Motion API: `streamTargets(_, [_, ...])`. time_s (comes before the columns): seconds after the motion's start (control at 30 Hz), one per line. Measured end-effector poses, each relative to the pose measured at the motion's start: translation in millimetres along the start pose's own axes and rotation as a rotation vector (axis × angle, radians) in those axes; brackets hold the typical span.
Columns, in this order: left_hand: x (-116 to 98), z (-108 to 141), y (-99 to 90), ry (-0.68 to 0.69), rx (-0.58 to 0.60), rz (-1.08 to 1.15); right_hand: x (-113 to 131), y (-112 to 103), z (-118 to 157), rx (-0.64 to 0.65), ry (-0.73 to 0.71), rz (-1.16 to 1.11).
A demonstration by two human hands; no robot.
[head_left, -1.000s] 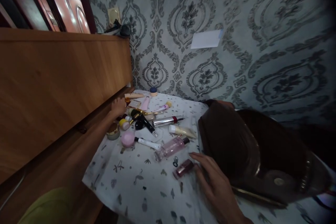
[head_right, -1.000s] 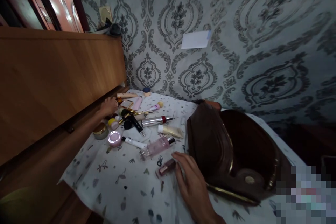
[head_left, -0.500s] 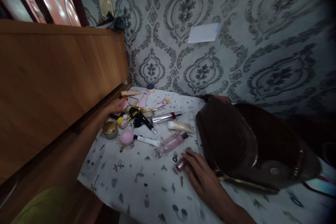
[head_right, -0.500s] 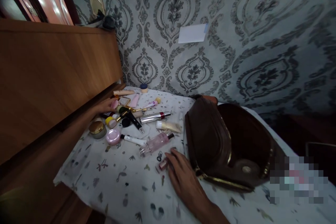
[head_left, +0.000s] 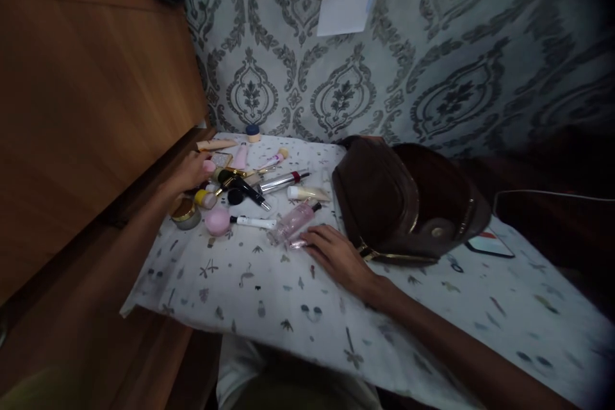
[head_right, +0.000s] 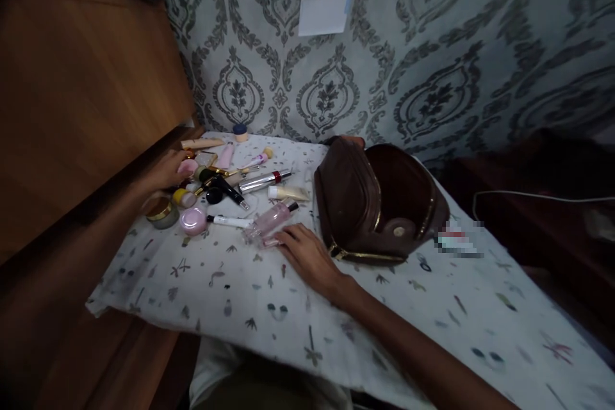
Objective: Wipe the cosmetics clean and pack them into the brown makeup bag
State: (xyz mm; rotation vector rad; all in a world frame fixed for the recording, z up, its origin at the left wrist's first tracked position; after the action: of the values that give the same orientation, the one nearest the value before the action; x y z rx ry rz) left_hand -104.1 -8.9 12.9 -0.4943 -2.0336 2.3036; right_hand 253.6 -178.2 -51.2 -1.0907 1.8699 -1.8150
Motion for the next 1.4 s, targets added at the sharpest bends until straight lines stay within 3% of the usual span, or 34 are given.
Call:
streamTargets(0.2, [-67.8,43.9,4.6,0.157,-0.012,-0.071,-3.9,1.4,-30.9,-0.110,0.050,0.022])
streamTargets(0.3, [-103.7,60.2,26.9,0.220,0.092,-0.120,-2.1,4.6,-39.0,-0.138,0.057,0.032])
streamTargets(0.4, [-124.5,66.0,51.2,0.195,0.174,-0.168,0.6,9.5,-37.4,-0.151,0.046,0.037])
streamTargets(0.53, [-132.3,54.1,69.1,0.077,0.203,-0.180,0.5,16.2,-27.0,-0.175,0.048,0.016])
streamTargets(0.7, [-136.4,31.5,72.4,-0.018,0.199,-0.081,-2.9,20.1,-22.5,-0.166,0.051,-0.014])
streamTargets(0.83, [-130.2,26.1,48.0,0.002,0.071,0.092,-5.2,19.2,-23.0,-0.182,0.050,-0.042])
streamTargets(0.97, [-108.7,27.5,6.8,0.027,-0.180,0.354,-5.2,19.1,-23.0,-0.182,0.055,-0.041])
streamTargets(1.07, [-95.4,33.6,-5.3,0.030,-0.345,0.548,-5.2,19.3,-22.4,-0.179,0.069,-0.034])
streamTargets(1.23, [-106.2,53.1,22.4,0.096,-0.418,0.665,-7.4,19.3,-22.8,-0.148,0.084,-0.069])
streamTargets(1.4, [-158.0,79.3,64.6,0.296,-0.233,0.467,-14.2,6.1,-26.3,-0.196,0.116,-0.126])
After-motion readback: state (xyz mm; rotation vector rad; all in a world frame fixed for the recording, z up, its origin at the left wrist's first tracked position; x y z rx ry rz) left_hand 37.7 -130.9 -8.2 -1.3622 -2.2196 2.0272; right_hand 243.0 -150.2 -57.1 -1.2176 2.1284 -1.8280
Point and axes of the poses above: each hand's wrist, its own z-axis away from the middle knuckle, its own y-axis out of the palm, x = y × z, the point moved 6 cm from there along -z, towards the middle knuckle, and after that the axes turned 15 degrees about x, right-handed, at the moved point
